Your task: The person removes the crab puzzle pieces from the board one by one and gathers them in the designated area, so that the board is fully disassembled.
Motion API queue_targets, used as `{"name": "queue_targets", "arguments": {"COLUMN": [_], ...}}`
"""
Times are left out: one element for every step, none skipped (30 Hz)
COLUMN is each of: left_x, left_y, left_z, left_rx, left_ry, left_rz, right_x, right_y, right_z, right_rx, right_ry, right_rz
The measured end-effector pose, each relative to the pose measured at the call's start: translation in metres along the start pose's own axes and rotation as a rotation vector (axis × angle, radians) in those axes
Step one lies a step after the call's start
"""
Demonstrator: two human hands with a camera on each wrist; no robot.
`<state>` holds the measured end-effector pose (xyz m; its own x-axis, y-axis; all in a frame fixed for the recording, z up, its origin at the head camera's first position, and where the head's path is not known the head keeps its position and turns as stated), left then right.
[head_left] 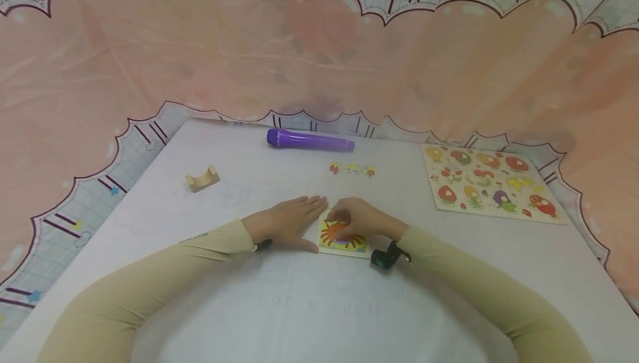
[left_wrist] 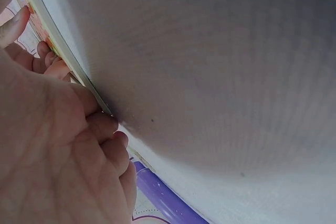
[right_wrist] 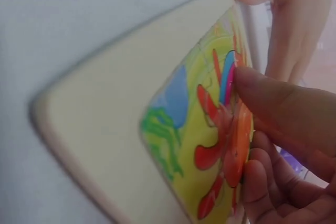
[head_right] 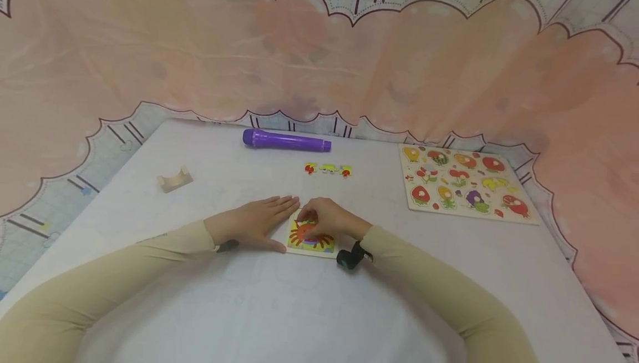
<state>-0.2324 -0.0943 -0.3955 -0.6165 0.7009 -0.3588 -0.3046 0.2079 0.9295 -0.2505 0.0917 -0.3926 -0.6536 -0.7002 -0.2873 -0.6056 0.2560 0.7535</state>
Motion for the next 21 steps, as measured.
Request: {"name": "queue_targets", "arguments": {"left_x": [0.0001, 0.0003, 0.0005, 0.0007, 0.0009, 0.0010, 0.0013, 0.0015, 0.0015, 0.0016, 0.0015, 0.0015, 0.0015, 0.0014, 0.0012, 0.0010, 0.0008, 0.0006, 0.0005, 0.0003, 0.0002], "left_y": [-0.0002, -0.0001, -0.0003, -0.0006, -0.0007, -0.0009, -0.0011, -0.0012, -0.0015, -0.0017, -0.0018, -0.0019, -0.0020, -0.0018, -0.0017, -0.0015, -0.0012, -0.0009, -0.0007, -0.0007, -0.0008], "left_z": [-0.0006, -0.0008, -0.0012, -0.0014, -0.0016, -0.0018, -0.0019, -0.0018, -0.0019, -0.0020, -0.0020, -0.0020, -0.0020, -0.0018, -0.0016, -0.0013, -0.0010, -0.0007, -0.0005, -0.0004, -0.0004], "left_rx": [0.001, 0.000, 0.000, -0.002, -0.002, -0.003, -0.004, -0.005, -0.005, -0.002, 0.002, 0.007, 0.011, 0.013, 0.016, 0.017, 0.016, 0.016, 0.016, 0.014, 0.014], "left_ry": [-0.001, -0.003, -0.003, -0.004, -0.004, -0.004, -0.005, -0.005, -0.005, -0.005, -0.005, -0.005, -0.005, -0.005, -0.004, -0.007, -0.011, -0.014, -0.015, -0.018, -0.021], "left_rz": [0.001, 0.002, 0.003, 0.003, 0.003, 0.004, 0.004, 0.006, 0.006, 0.006, 0.007, 0.008, 0.008, 0.007, 0.006, 0.007, 0.009, 0.012, 0.011, 0.015, 0.018], "right_x": [0.0002, 0.0004, 0.0007, 0.0009, 0.0014, 0.0018, 0.0021, 0.0023, 0.0026, 0.0029, 0.0030, 0.0030, 0.0029, 0.0028, 0.0027, 0.0026, 0.0025, 0.0022, 0.0021, 0.0019, 0.0017], "right_y": [0.0002, 0.0004, 0.0005, 0.0005, 0.0001, -0.0002, -0.0006, -0.0008, -0.0011, -0.0016, -0.0017, -0.0017, -0.0016, -0.0015, -0.0015, -0.0014, -0.0013, -0.0013, -0.0013, -0.0013, -0.0013], "right_z": [0.0005, 0.0009, 0.0012, 0.0015, 0.0023, 0.0030, 0.0035, 0.0038, 0.0041, 0.0047, 0.0050, 0.0048, 0.0045, 0.0041, 0.0037, 0.0034, 0.0029, 0.0025, 0.0023, 0.0021, 0.0022], "right_rx": [0.002, 0.002, 0.001, 0.005, 0.007, 0.007, 0.010, 0.015, 0.018, 0.022, 0.023, 0.024, 0.029, 0.033, 0.035, 0.040, 0.043, 0.048, 0.049, 0.048, 0.049], "right_ry": [0.004, 0.007, 0.012, 0.011, 0.010, 0.010, 0.006, -0.001, -0.004, -0.007, -0.006, -0.006, -0.007, -0.007, -0.004, -0.005, -0.006, -0.004, 0.000, 0.005, 0.010], "right_rz": [0.003, 0.004, 0.008, 0.010, 0.011, 0.014, 0.015, 0.016, 0.019, 0.021, 0.025, 0.029, 0.033, 0.037, 0.041, 0.045, 0.048, 0.049, 0.049, 0.050, 0.053]}}
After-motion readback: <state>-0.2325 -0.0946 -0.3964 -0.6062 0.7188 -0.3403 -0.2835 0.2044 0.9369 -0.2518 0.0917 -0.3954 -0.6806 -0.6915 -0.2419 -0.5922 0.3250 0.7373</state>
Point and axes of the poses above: each hand's wrist, its own x-axis towards the middle knuckle, its own y-axis out of the back of the hand, z = x × y, the point moved 2 cm from there along x, towards the middle knuckle, and after that the axes turned 5 degrees about -z, right-handed, at the moved point
